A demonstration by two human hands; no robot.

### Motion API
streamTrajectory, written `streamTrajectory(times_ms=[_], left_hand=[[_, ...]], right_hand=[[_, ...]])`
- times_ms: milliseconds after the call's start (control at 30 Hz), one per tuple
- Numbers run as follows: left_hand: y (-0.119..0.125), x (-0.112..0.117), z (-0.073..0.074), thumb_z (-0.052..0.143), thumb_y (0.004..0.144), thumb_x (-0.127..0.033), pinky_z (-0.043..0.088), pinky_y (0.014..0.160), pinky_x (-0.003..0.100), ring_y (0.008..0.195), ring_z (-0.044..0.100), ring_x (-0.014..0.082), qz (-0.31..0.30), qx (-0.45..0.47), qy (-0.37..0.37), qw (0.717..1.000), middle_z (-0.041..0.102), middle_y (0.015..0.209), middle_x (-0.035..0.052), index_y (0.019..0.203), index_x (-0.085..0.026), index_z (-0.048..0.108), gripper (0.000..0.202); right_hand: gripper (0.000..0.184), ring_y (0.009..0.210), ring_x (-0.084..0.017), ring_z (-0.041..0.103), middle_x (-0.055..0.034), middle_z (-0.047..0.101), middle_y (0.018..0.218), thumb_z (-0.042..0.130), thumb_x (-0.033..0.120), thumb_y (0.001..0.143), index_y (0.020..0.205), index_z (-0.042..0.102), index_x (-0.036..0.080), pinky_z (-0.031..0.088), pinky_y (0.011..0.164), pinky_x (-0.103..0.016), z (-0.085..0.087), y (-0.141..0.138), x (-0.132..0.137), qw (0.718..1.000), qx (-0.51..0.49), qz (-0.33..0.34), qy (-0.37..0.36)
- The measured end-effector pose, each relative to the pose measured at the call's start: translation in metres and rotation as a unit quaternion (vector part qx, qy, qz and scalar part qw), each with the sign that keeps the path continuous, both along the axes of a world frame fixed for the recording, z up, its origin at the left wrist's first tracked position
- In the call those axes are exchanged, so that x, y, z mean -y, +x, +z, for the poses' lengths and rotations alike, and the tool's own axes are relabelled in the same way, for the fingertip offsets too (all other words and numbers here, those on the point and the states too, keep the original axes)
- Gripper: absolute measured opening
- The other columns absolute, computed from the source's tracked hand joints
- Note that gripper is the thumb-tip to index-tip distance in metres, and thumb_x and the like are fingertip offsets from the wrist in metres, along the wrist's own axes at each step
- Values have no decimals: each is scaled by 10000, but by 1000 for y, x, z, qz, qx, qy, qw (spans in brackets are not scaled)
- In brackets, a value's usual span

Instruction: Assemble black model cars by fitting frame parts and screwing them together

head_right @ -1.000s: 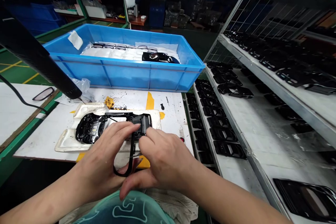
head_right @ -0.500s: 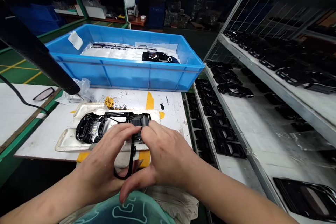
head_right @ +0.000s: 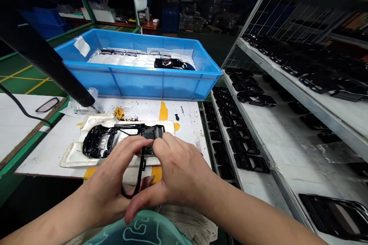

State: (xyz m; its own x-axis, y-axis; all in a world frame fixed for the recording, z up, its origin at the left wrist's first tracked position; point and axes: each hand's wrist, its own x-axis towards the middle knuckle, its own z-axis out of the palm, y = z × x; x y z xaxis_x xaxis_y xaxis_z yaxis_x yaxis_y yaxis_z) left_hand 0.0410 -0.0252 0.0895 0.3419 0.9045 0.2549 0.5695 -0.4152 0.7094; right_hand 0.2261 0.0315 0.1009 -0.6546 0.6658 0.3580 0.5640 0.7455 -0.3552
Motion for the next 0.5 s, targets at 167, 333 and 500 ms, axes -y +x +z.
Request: streamTrajectory(times_ms=[167,333,500], left_hand=[[-1,-1,-3,698,764,-179,405,1104,343,1262,436,196,9,18,6,1000,449,1347,65,1369,-271,318,720],[-1,-2,0,688,806,-224,413,1087,330,1240,445,183,7,14,-22,1000,458,1334,59,1358,-271,335,656],[-2,-1,3,694,768,-166,415,1087,339,1242,444,189,10,7,-27,1000,457,1334,67,1361,-253,340,696]], right_hand=[[680,530,-128,389,23,412,621,266,818,890,647,412,199,237,484,-293,-2,0,10,997,-10,61,49],[780,549,-138,426,14,437,654,262,943,749,692,449,189,276,492,-282,0,-1,5,999,-25,12,47],[780,542,-136,430,11,457,658,230,934,767,687,447,189,271,488,-279,2,-1,5,1000,10,20,8]])
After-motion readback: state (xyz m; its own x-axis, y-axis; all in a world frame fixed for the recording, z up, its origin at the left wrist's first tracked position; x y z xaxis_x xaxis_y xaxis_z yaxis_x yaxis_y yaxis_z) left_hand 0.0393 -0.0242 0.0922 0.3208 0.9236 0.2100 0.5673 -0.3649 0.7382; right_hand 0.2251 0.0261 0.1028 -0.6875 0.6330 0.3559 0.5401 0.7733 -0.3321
